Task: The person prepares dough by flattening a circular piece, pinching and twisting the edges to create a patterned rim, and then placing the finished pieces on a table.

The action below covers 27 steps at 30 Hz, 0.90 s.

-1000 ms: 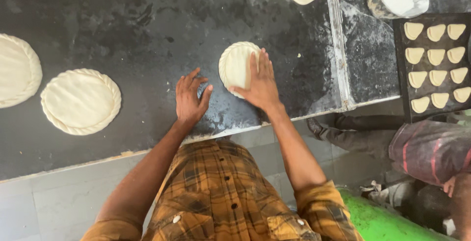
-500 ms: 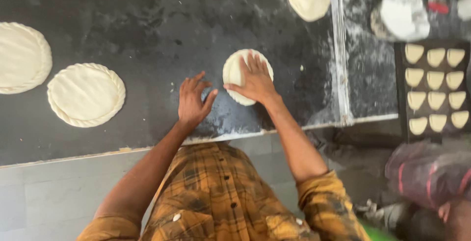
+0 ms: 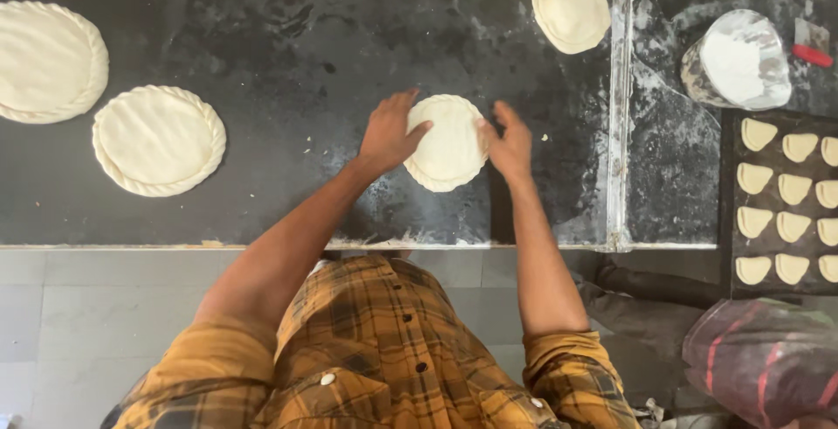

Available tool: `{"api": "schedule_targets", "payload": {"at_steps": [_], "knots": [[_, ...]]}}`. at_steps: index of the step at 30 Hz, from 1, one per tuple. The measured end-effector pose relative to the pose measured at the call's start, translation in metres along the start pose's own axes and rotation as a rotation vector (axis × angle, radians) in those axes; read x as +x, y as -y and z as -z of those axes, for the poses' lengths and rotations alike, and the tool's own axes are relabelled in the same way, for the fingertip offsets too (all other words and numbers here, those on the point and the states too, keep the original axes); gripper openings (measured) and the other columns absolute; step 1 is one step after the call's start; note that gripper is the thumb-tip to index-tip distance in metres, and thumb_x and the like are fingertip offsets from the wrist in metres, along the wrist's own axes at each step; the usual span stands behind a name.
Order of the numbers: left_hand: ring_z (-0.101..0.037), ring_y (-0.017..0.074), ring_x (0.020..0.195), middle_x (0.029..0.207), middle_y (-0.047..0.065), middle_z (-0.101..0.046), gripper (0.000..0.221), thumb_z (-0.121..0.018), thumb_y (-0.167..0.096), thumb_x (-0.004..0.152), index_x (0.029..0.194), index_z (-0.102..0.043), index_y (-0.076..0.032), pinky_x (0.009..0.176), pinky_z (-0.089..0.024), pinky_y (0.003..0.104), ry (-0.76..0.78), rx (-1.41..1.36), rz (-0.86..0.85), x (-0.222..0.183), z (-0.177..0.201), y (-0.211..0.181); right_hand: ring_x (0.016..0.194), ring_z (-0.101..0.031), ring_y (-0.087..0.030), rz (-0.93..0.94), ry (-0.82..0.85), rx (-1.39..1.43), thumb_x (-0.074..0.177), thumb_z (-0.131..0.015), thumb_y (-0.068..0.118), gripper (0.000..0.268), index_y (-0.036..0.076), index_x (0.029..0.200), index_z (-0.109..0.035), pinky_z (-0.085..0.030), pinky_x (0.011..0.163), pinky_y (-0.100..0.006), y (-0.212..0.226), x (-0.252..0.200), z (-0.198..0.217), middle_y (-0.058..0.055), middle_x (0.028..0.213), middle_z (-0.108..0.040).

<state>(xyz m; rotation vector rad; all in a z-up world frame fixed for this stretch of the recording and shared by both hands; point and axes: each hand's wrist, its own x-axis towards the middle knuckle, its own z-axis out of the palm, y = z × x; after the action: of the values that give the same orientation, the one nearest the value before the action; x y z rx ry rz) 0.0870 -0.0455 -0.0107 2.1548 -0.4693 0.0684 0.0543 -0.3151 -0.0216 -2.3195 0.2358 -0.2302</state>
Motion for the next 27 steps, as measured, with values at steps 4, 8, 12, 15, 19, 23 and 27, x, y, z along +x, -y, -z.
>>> {"api": "schedule_targets", "payload": {"at_steps": [4,8,12,15,19,23,27], "knots": [[-0.059,0.0393,0.114,0.118,0.023,-0.064,0.057,-0.080,-0.039,0.084,0.121,-0.063,0.001,0.101,-0.045,0.047,0.115,0.079,0.176,0.033,-0.029,-0.010,0.085,-0.067,-0.020,-0.035,0.032,0.100,0.077,-0.090,0.020,0.061,-0.003,0.127,-0.064,-0.056,0.076,-0.033,0.013,0.000,-0.019,-0.012,0.103,-0.069],[-0.064,0.0341,0.109,0.110,0.017,-0.069,0.055,-0.090,-0.036,0.069,0.107,-0.066,-0.005,0.094,-0.050,0.043,0.243,-0.019,0.329,0.049,-0.026,-0.001,0.077,-0.058,-0.018,-0.251,0.219,0.131,0.070,-0.095,0.014,0.051,-0.001,0.110,-0.068,-0.049,0.068,-0.035,0.022,0.023,-0.015,-0.010,0.089,-0.063],[-0.066,0.0387,0.106,0.109,0.020,-0.070,0.046,-0.090,-0.021,0.071,0.105,-0.064,-0.004,0.088,-0.053,0.046,0.190,-0.069,0.096,0.038,-0.015,-0.010,0.084,-0.063,-0.015,-0.100,0.436,0.382,0.078,-0.092,0.002,0.040,0.000,0.100,-0.059,-0.054,0.071,-0.032,0.007,0.035,-0.001,-0.005,0.093,-0.064],[-0.069,0.0390,0.103,0.109,0.017,-0.073,0.053,-0.084,-0.013,0.075,0.120,-0.058,-0.006,0.086,-0.053,0.047,0.222,-0.174,0.161,0.029,0.008,-0.033,0.093,-0.072,-0.013,-0.086,0.589,0.621,0.074,-0.083,-0.007,0.054,0.007,0.111,-0.047,-0.061,0.076,-0.030,0.014,0.027,0.009,-0.004,0.097,-0.071],[-0.075,0.0327,0.106,0.111,0.016,-0.077,0.060,-0.086,-0.011,0.074,0.130,-0.066,-0.012,0.091,-0.058,0.042,0.268,-0.208,0.081,0.013,0.042,-0.068,0.085,-0.074,-0.017,-0.016,0.597,0.479,0.075,-0.081,-0.011,0.066,0.006,0.126,-0.043,-0.060,0.072,-0.031,0.059,0.020,0.038,-0.011,0.093,-0.076],[-0.078,0.0274,0.113,0.122,0.013,-0.080,0.052,-0.090,-0.010,0.077,0.127,-0.074,-0.008,0.100,-0.061,0.040,0.228,-0.541,0.002,-0.024,0.075,-0.074,0.082,-0.073,-0.016,0.146,0.625,0.364,0.071,-0.085,-0.010,0.069,0.004,0.128,-0.048,-0.059,0.069,-0.030,0.127,-0.008,0.093,-0.013,0.091,-0.076],[-0.052,0.0280,0.128,0.138,0.017,-0.054,0.071,-0.088,-0.006,0.072,0.136,-0.058,0.001,0.108,-0.044,0.044,0.146,-0.890,-0.163,-0.060,0.095,-0.073,0.081,-0.072,-0.014,0.220,0.670,0.423,0.070,-0.085,-0.009,0.068,0.003,0.127,-0.050,-0.057,0.068,-0.028,0.204,-0.029,0.118,-0.013,0.093,-0.077]]}}
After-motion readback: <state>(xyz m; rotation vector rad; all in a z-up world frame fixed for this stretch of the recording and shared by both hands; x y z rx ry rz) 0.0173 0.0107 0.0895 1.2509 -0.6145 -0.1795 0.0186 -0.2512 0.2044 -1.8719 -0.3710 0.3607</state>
